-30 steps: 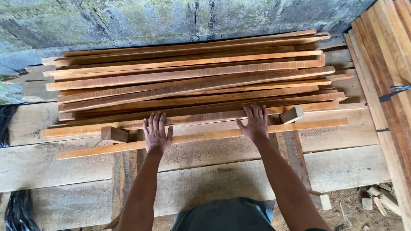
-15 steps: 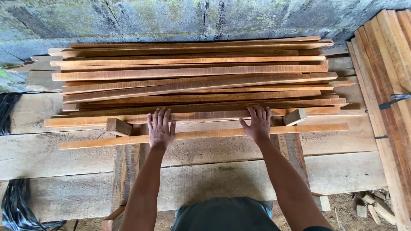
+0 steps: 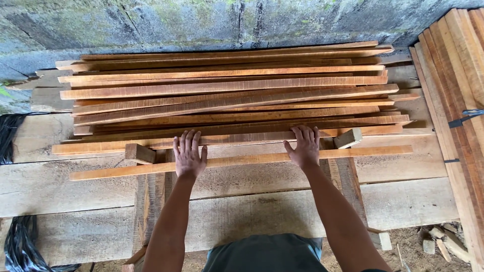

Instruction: The recorder bundles several thin wooden slats together using black plastic ties.

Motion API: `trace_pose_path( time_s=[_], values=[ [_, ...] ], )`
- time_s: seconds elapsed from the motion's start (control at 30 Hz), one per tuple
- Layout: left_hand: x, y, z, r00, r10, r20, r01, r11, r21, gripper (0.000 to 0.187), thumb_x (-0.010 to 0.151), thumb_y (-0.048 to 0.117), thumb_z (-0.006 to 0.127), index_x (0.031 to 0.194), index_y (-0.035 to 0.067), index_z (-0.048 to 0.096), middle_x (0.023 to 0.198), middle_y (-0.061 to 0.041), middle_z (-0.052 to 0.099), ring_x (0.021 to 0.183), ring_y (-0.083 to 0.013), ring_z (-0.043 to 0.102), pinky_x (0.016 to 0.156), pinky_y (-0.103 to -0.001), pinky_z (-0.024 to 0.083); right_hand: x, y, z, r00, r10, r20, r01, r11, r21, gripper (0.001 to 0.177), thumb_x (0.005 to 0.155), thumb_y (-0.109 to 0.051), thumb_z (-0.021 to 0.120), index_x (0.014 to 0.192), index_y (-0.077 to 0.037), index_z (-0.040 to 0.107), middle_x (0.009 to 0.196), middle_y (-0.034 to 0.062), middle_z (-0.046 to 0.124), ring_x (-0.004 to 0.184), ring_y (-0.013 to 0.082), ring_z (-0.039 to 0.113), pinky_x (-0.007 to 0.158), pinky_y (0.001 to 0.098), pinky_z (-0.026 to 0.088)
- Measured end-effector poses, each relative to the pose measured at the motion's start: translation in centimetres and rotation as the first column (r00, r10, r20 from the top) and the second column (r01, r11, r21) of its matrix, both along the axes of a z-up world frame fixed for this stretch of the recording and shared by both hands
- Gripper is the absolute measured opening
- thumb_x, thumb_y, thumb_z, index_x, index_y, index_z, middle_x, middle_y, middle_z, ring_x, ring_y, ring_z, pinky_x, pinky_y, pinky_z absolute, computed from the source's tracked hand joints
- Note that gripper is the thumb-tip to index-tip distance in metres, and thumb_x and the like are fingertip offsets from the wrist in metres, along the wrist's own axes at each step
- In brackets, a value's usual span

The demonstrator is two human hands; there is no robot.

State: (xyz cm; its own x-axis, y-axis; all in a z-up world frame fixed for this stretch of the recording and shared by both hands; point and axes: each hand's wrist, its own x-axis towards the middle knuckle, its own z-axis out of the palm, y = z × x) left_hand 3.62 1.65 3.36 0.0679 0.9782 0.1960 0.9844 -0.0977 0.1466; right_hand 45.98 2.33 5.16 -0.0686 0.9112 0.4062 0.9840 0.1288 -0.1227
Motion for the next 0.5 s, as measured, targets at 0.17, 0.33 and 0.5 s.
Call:
trace_pose_path(
  time_s=[0.17,0.33,0.5],
  values=[
    [0.07,-0.03,0.40,1.000,0.002,0.003,-0.002,1.000,0.007,0.062,0.097,0.044,0.048,0.154,0.023,0.036,0.155,-0.004,0.039,0.153,-0.0223,0.028,0.128,-0.051,0.009,0.19,0.16,-0.43,1.000,0.011,-0.001,-0.011,0.999,0.031,0.061,0.075,-0.044,0.081,0.128,-0.022,0.063,0.123,0.0059,0.063,0.128,0.0261,0.058,0.125,0.0520,0.027],
    [0.07,-0.19,0.47,1.000,0.006,-0.007,-0.006,1.000,0.001,0.063,0.096,0.045,0.048,0.154,0.024,0.037,0.154,-0.004,0.040,0.153,-0.0223,0.028,0.129,-0.051,0.009,0.38,0.17,-0.61,1.000,0.025,-0.006,-0.024,0.999,0.039,0.061,0.075,-0.044,0.081,0.129,-0.022,0.063,0.124,0.0062,0.063,0.128,0.0264,0.058,0.125,0.0528,0.027],
    [0.13,-0.05,0.27,1.000,-0.010,0.024,0.011,1.000,-0.006,0.058,0.100,0.043,0.047,0.154,0.023,0.037,0.154,-0.005,0.040,0.152,-0.0233,0.029,0.128,-0.052,0.009,0.37,-0.26,0.36,1.000,0.031,-0.005,-0.031,0.999,-0.008,0.061,0.081,-0.053,0.076,0.130,-0.020,0.063,0.125,0.0072,0.062,0.129,0.0262,0.057,0.124,0.0531,0.028]
  ],
)
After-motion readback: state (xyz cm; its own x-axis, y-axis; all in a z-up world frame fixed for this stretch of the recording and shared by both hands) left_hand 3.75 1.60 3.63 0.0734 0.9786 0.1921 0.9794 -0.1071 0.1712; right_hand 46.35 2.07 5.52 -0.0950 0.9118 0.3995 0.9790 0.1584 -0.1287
